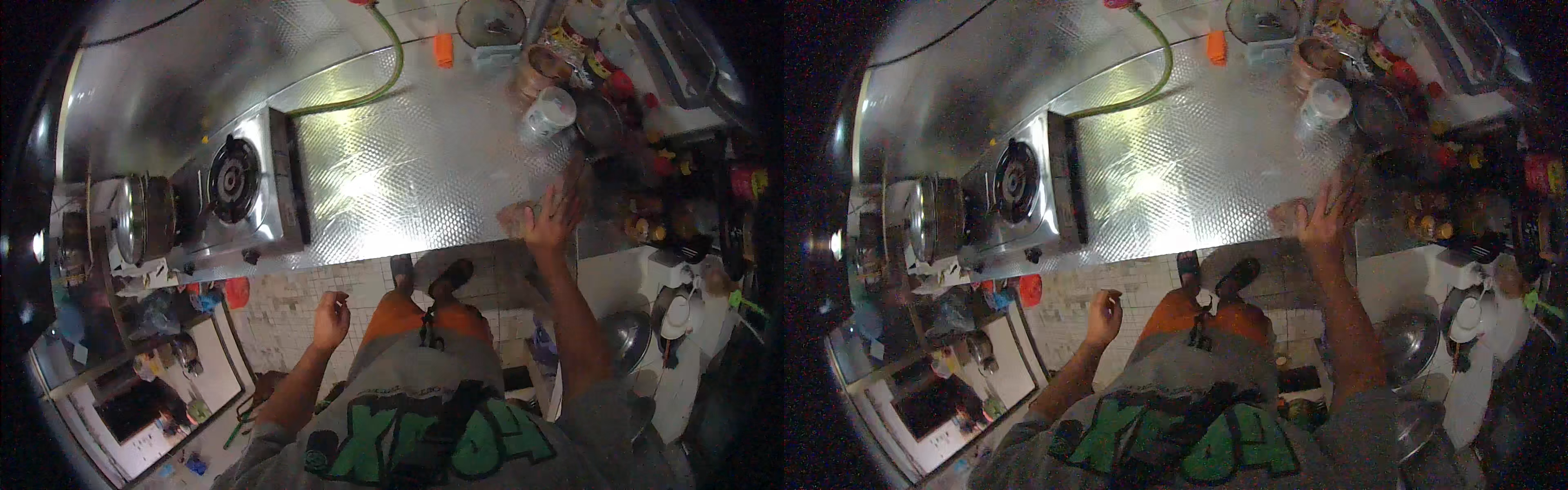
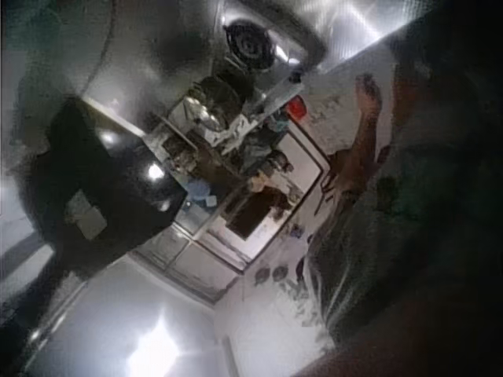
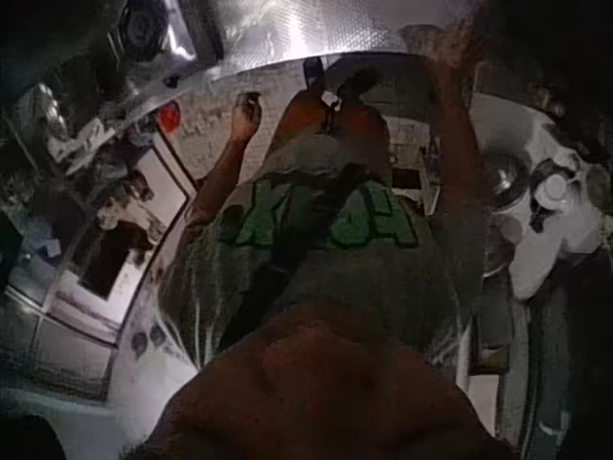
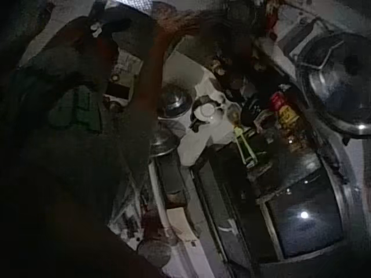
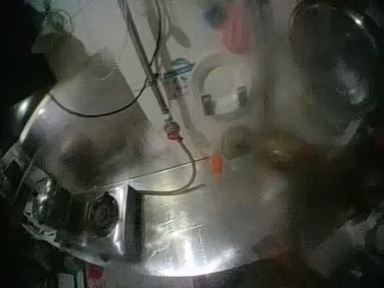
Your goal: The person rinses a metal bowl in a blue basin, then wipes the gas stove and surrounding backsplash with a cloth. They move between the sink and stove, wringing the cloth at the sink, and finish by drying their hands with a towel.
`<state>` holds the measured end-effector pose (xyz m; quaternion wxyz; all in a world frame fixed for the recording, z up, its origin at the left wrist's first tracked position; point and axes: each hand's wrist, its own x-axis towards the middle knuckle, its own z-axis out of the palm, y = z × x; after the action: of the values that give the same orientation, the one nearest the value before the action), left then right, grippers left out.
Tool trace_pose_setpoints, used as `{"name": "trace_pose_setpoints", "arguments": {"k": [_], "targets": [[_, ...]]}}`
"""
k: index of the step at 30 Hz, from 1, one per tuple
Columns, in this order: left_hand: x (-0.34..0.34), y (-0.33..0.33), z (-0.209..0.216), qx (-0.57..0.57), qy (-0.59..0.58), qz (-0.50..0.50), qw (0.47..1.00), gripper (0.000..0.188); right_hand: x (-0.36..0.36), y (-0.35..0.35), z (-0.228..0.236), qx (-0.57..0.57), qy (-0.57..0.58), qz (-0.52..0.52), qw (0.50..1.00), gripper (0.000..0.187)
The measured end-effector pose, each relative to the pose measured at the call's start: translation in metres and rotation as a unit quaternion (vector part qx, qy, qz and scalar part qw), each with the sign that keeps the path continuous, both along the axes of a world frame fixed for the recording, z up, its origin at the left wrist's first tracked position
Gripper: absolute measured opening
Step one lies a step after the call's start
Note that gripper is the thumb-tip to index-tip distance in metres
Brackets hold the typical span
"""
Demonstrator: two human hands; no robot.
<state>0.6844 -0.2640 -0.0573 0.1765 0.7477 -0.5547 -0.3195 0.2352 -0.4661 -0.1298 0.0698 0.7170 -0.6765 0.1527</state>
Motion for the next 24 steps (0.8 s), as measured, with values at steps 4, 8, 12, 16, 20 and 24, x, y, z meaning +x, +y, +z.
{"name": "trace_pose_setpoints", "arguments": {"k": [4, 8, 12, 16, 20, 24], "targets": [[0.000, 0.012, 0.006, -0.025, 0.063, -0.002, 0.998, 0.023, 0.105, 0.019, -0.006, 0.111, -0.033, 0.000, 0.993, 0.078], [0.016, -0.004, 0.028, -0.081, 0.063, -0.089, 0.991, 0.027, 0.218, 0.036, -0.009, 0.097, -0.116, 0.108, 0.983, 0.082], [0.061, 0.007, 0.038, -0.024, 0.069, -0.084, 0.994, 0.027, 0.319, 0.052, 0.003, 0.107, -0.128, 0.180, 0.969, 0.084], [0.098, 0.030, 0.030, -0.054, 0.008, -0.089, 0.995, 0.028, 0.400, 0.085, 0.005, 0.126, -0.132, 0.236, 0.954, 0.079], [0.120, 0.034, -0.008, -0.074, -0.136, -0.050, 0.987, 0.034, 0.446, 0.122, 0.021, 0.171, -0.161, 0.281, 0.930, 0.073], [0.108, -0.007, -0.040, -0.221, -0.126, -0.106, 0.961, 0.048, 0.433, 0.132, 0.012, 0.124, -0.187, 0.297, 0.928, 0.059]]}}
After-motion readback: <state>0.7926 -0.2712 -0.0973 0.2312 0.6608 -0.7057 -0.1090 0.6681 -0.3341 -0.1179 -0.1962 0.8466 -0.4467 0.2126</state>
